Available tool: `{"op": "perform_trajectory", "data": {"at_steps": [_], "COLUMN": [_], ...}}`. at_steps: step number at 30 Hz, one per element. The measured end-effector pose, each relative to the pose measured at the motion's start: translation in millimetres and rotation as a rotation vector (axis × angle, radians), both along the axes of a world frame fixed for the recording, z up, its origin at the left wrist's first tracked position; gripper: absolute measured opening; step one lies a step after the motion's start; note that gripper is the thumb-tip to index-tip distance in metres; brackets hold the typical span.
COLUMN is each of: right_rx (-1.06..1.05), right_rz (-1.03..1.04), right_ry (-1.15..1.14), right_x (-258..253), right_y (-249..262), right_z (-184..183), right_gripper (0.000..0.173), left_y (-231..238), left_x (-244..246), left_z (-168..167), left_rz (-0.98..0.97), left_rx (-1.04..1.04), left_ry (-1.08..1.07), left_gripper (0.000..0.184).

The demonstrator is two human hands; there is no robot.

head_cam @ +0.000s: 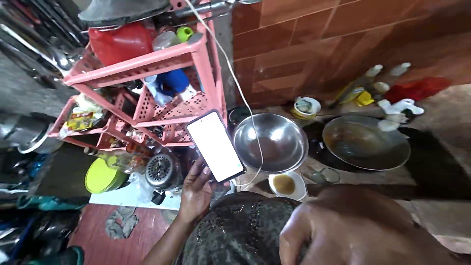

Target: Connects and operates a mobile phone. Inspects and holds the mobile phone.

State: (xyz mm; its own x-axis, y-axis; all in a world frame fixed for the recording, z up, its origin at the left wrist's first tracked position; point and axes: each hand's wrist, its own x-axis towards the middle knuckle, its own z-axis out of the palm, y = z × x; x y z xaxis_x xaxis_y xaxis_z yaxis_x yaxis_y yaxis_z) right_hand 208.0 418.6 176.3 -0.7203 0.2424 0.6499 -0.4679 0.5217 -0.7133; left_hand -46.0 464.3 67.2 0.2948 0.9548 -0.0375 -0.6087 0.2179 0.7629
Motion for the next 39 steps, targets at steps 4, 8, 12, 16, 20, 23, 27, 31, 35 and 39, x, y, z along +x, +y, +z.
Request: {"op": "perform_trajectory", "data": {"at_steps": [4, 8, 12, 16, 20, 23, 27, 31, 35, 39], "right_rx": [0.105, 0.365, 0.44, 0.451, 0.445, 0.445, 0.446, 0.477, 0.519, 0.555], "right_rz": [-0.443, -1.053, -1.212, -1.227, -1.235, -1.248, -1.249, -1.155, -1.127, -1.187], "right_ry": [0.158, 0.062, -0.02, -0.048, -0.086, -0.108, -0.127, -0.093, -0.085, -0.091], "right_x": [-12, -28, -39, -39, -36, -36, -35, -31, -32, -30], "right_y": [25, 57, 63, 61, 59, 59, 58, 53, 52, 51], "right_z": [-32, -72, -96, -105, -106, -108, -110, -114, -116, -115], "right_gripper": [0.031, 0.016, 0.011, 0.011, 0.02, 0.027, 0.035, 0.037, 0.042, 0.046], "left_y": [0, 2, 3, 5, 4, 2, -1, -6, -11, -14], "left_x": [-9, -14, -14, -13, -10, -9, -8, -7, -6, -6], "left_z": [0, -3, -3, -5, -5, -5, -4, -2, -1, -2], "left_rz": [-0.003, -0.016, -0.011, -0.03, -0.031, -0.025, -0.019, 0.019, 0.048, 0.039], "left_rx": [0.036, 0.028, 0.018, 0.035, 0.03, 0.028, 0.031, 0.02, 0.019, 0.037], "left_ry": [0.005, -0.014, -0.01, -0.03, -0.046, -0.045, -0.049, -0.051, -0.055, -0.073], "left_gripper": [0.038, 0.04, 0.04, 0.04, 0.039, 0.039, 0.041, 0.039, 0.039, 0.039]}}
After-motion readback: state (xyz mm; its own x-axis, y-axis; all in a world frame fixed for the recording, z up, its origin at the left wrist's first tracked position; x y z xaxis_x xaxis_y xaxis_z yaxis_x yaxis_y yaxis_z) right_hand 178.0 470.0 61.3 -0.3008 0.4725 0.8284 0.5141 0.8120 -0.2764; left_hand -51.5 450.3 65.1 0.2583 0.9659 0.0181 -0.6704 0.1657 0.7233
